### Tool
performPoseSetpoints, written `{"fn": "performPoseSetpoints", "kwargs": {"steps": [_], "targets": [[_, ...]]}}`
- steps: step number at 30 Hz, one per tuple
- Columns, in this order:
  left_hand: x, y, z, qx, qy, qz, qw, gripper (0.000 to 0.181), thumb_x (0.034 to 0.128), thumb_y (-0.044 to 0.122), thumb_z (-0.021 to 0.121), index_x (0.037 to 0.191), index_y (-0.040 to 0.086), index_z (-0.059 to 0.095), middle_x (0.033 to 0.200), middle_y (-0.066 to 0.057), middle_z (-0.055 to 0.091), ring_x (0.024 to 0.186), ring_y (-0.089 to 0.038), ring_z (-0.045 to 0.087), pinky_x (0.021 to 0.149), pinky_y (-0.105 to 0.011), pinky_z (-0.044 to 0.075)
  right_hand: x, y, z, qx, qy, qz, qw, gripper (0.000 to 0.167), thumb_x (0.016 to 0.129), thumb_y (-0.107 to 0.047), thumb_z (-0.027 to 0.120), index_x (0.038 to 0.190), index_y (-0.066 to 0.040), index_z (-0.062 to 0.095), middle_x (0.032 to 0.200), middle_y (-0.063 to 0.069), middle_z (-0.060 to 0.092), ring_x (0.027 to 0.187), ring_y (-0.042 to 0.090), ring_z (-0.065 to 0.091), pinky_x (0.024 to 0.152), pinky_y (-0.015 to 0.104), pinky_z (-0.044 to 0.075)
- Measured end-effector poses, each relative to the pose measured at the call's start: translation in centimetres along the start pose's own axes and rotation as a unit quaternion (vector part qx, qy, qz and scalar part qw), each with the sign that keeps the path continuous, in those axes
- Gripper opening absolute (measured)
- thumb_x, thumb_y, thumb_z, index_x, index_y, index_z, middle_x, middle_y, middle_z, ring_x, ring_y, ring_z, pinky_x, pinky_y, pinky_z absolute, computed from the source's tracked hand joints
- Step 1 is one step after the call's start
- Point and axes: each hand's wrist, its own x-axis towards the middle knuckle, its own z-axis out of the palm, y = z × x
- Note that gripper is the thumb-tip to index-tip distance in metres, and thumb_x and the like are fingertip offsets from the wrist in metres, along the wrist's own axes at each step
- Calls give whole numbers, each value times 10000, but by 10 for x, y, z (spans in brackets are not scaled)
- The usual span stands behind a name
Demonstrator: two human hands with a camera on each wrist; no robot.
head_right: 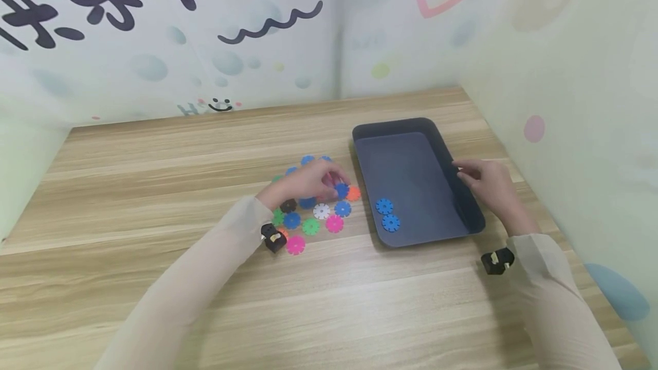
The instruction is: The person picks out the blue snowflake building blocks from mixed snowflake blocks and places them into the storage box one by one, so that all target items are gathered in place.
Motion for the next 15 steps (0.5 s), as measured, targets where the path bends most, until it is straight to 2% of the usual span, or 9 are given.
{"fn": "performPoseSetpoints", "kwargs": {"steps": [7, 15], "targets": [[-1, 8, -4, -19, 61, 66, 10000, 247, 864, -44, 570, 1083, 41, 648, 984, -41, 608, 903, -161, 540, 751, -210, 466, -1, 0, 1, -4, 14, -36, 10000, 243, 820, 45, 628, 1061, 73, 643, 895, 256, 650, 650, -160, 432, 521, 86, 381], [7, 22, -7, -336, 158, 217, 9991, 244, 889, -34, 535, 1088, 70, 633, 1041, -27, 589, 948, -153, 525, 774, -195, 461, -1, -2, 0, 33, 20, -16, 10000, 241, 817, 52, 630, 1055, 80, 642, 894, 264, 648, 636, -118, 458, 512, 92, 386]]}}
